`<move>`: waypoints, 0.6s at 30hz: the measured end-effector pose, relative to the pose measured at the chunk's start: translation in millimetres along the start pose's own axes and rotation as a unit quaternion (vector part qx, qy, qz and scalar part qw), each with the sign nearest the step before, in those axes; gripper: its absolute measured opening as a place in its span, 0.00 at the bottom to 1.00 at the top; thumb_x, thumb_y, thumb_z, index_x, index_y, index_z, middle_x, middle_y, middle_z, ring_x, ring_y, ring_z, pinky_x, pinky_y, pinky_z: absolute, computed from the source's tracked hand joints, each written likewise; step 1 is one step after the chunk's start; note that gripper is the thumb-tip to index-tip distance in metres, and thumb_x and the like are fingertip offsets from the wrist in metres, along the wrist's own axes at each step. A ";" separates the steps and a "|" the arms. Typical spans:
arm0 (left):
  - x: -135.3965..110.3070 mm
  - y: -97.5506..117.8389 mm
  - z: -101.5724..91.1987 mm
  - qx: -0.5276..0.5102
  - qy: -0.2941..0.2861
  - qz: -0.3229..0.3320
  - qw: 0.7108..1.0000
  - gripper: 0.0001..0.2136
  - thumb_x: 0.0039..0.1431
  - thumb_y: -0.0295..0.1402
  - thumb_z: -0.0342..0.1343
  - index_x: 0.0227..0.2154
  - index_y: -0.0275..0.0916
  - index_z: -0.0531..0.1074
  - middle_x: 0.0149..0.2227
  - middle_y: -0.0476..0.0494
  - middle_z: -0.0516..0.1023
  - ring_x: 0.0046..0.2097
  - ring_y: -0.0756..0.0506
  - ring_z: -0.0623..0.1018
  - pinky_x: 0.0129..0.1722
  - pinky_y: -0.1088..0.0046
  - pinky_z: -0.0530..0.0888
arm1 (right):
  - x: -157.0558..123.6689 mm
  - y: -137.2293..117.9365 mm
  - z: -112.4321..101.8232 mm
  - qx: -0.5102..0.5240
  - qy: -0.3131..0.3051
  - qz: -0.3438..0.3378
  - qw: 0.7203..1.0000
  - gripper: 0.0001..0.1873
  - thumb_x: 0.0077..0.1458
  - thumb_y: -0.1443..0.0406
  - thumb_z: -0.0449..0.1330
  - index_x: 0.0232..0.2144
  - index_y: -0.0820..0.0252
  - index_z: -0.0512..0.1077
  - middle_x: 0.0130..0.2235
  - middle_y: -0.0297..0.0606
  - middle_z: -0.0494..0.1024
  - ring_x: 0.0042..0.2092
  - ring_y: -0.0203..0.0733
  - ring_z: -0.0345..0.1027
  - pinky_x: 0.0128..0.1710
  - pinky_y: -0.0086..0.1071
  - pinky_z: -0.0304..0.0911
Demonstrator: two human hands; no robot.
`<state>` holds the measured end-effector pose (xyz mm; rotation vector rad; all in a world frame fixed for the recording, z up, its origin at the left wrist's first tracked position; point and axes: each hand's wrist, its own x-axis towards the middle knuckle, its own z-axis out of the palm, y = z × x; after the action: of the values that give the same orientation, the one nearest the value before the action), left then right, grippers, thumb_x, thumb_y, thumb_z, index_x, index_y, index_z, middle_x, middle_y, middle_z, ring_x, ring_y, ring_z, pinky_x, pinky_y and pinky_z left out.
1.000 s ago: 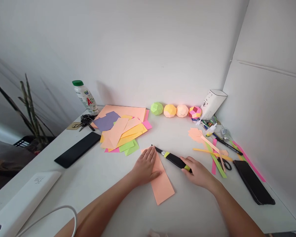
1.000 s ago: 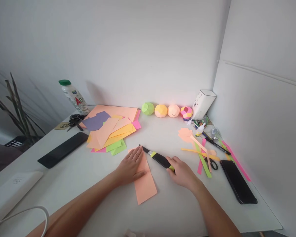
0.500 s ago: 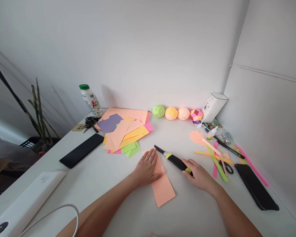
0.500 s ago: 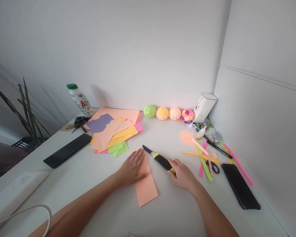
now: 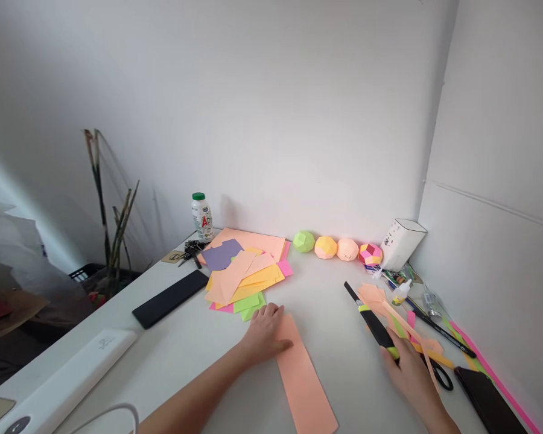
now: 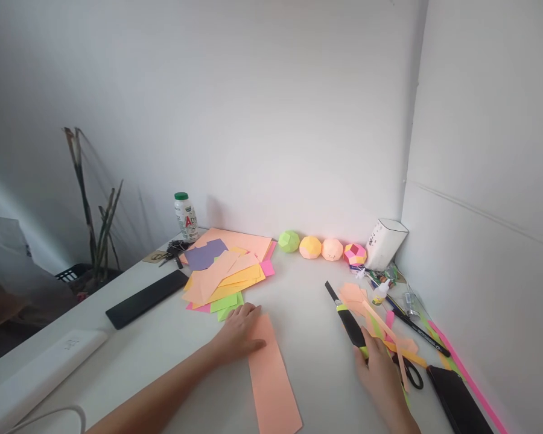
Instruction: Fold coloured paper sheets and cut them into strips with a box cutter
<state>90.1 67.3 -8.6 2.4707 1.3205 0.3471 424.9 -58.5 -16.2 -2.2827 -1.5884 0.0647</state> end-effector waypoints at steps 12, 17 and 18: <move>-5.7 3.7 -6.6 -0.024 -0.033 0.013 0.999 0.18 0.45 0.44 0.56 0.40 0.41 0.69 0.45 0.39 0.67 0.47 0.37 0.68 0.47 0.58 0.66 | 12.2 17.6 -11.9 -0.058 0.090 0.078 0.991 0.28 0.55 0.63 0.48 0.58 0.61 0.60 0.45 0.51 0.71 0.53 0.59 0.61 0.47 0.48 0.60; -4.5 3.6 -6.3 -0.025 -0.037 0.030 0.999 0.22 0.46 0.42 0.57 0.46 0.42 0.68 0.49 0.39 0.66 0.49 0.37 0.67 0.49 0.58 0.64 | 11.6 18.1 -15.5 -0.072 0.096 0.086 0.989 0.28 0.57 0.63 0.44 0.57 0.69 0.61 0.45 0.56 0.70 0.53 0.63 0.59 0.46 0.51 0.60; -3.6 3.5 -6.5 -0.026 -0.040 0.037 0.998 0.23 0.46 0.41 0.57 0.47 0.43 0.68 0.50 0.40 0.66 0.50 0.37 0.66 0.50 0.58 0.64 | 10.6 18.6 -17.7 -0.074 0.097 0.087 0.989 0.28 0.57 0.63 0.43 0.57 0.71 0.61 0.44 0.57 0.70 0.52 0.64 0.59 0.46 0.52 0.60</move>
<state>88.5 63.6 -1.5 2.4677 1.1756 0.2940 449.7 -59.2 -3.7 -2.4512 -1.3352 -0.2313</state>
